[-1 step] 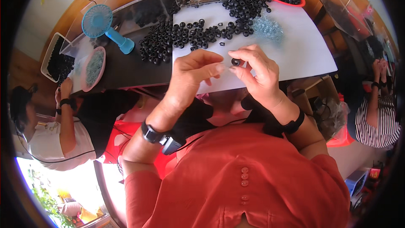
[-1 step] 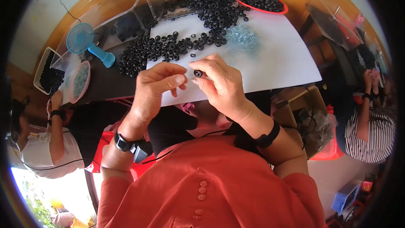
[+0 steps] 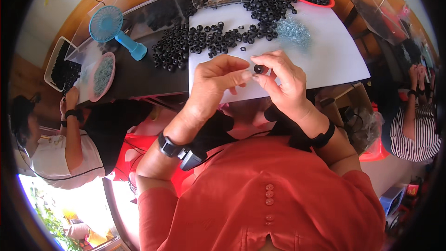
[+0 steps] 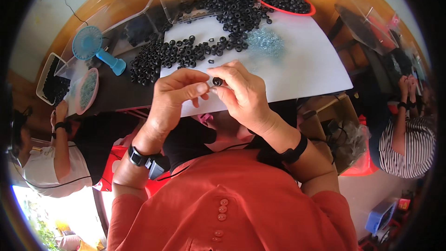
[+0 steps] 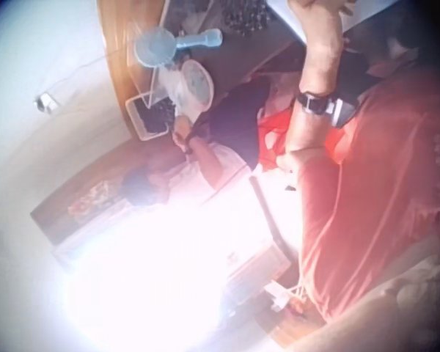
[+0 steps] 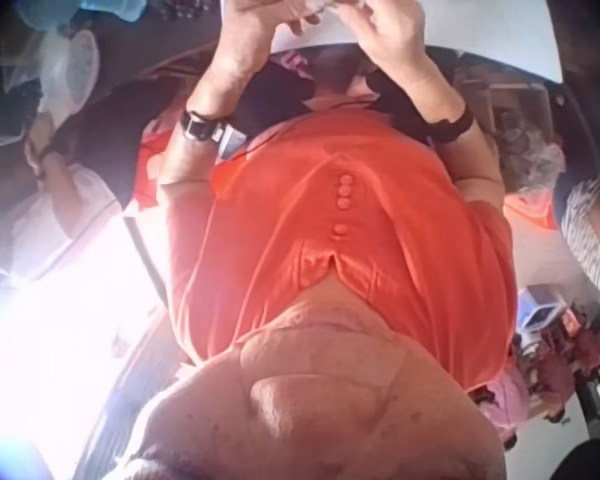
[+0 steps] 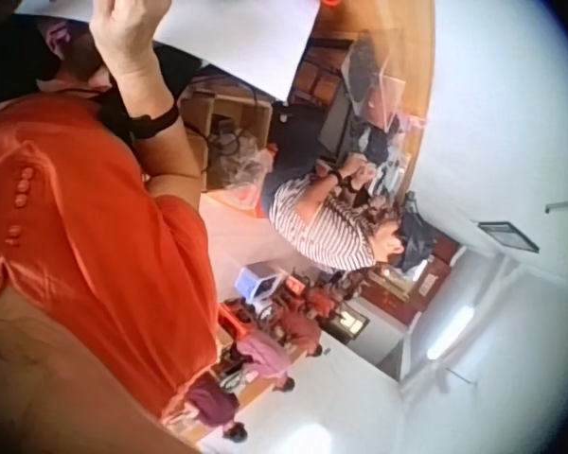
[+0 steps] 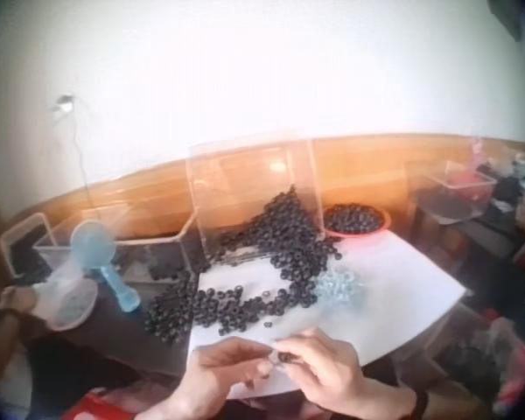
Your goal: Assembling small black plastic circular rings with light blue plastic pins at a workshop table.
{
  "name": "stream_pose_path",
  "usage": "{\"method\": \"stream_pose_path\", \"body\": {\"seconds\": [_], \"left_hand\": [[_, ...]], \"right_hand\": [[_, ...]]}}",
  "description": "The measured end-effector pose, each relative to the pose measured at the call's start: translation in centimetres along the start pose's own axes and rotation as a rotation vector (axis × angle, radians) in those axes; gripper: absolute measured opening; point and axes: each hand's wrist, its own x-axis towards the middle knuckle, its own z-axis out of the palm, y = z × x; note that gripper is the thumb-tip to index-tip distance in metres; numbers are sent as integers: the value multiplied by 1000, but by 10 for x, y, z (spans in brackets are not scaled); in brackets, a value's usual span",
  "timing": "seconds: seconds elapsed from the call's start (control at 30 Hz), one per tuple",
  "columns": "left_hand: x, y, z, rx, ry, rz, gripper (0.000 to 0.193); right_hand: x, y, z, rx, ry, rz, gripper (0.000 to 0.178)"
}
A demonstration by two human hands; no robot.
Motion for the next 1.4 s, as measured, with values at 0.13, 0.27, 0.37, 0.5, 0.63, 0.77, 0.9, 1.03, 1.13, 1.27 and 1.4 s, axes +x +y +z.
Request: {"method": "stream_pose_path", "body": {"seconds": [0.13, 0.27, 0.37, 0.5, 0.63, 0.77, 0.9, 1.03, 1.13, 1.27, 1.4], "left_hand": [[8, -11, 19, -140, -60, -55, 16], [11, -21, 26, -223, -23, -82, 13], [10, -23, 28, -281, 22, -55, 12], [9, -22, 28, -339, 104, -22, 13], [9, -25, 21, -289, 81, 14, 13], [7, -22, 21, -200, 17, 21, 26], [6, -18, 24, -217, 4, 37, 34], [5, -16, 24, -184, -7, 75, 29], [6, -17, 24, -221, -62, -46, 21], [7, -21, 22, -219, -78, -14, 12], [10, -22, 24, -204, -65, -50, 13]], "right_hand": [[-6, 1, -5, -37, -17, -4, 42], [-11, 3, -5, -34, -27, 27, 41], [-14, 5, -3, -3, -39, 24, 37], [-6, -4, -8, 11, -82, 62, 33], [-10, 2, -12, 58, -131, 96, 31], [-11, 5, -12, 74, -132, 75, 30], [-8, 2, -14, 53, -151, 64, 30], [-7, 0, -16, 30, -127, 62, 29], [-9, 0, -12, 59, -67, 85, 27], [-16, 6, -8, 22, -41, 31, 26], [-20, 9, -12, 55, -90, 87, 26]]}}
